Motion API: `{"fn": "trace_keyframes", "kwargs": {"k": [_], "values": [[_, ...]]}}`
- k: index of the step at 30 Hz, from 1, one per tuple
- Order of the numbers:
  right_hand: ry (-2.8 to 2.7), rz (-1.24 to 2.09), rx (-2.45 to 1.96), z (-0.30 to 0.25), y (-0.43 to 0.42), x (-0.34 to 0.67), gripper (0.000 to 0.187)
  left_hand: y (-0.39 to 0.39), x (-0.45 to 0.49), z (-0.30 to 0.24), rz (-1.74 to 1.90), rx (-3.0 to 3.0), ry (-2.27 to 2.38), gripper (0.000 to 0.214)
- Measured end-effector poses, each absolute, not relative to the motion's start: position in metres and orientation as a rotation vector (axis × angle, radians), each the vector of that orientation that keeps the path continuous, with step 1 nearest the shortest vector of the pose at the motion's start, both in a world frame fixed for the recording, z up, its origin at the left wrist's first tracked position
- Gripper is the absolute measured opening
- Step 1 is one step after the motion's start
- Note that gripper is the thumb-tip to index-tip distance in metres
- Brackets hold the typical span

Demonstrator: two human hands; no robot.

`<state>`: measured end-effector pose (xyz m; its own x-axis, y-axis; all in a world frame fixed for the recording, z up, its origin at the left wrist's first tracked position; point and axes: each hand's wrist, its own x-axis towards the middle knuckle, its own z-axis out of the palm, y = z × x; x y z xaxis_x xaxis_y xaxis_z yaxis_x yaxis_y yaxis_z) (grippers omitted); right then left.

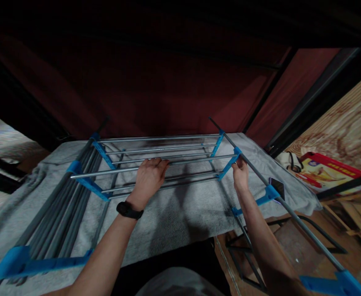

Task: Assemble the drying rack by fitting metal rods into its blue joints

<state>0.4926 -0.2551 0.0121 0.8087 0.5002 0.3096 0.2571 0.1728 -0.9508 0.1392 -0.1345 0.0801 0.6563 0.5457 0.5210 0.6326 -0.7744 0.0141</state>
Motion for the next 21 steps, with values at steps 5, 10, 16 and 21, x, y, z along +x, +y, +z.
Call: {"fn": "trace_keyframes", "kwargs": {"k": [5, 10, 16, 21], "values": [[-0.547, 0.054, -1.513, -0.005, -0.264, 0.475, 0.061, -0.145, 0.136, 0.085, -0.715, -2.745, -1.006, 0.034], [-0.86, -0.048, -1.617, -0.02, -0.283, 0.418, 0.044, -0.147, 0.135, 0.09, -0.59, -2.754, -1.021, 0.035], [-1.471, -0.329, -1.45, 0.024, -0.264, 0.353, 0.039, -0.145, 0.14, 0.093, -0.489, -2.778, -1.014, 0.033], [-1.756, -0.444, -1.479, 0.039, -0.226, 0.331, 0.047, -0.142, 0.139, 0.096, -0.472, -2.779, -0.994, 0.031]]}}
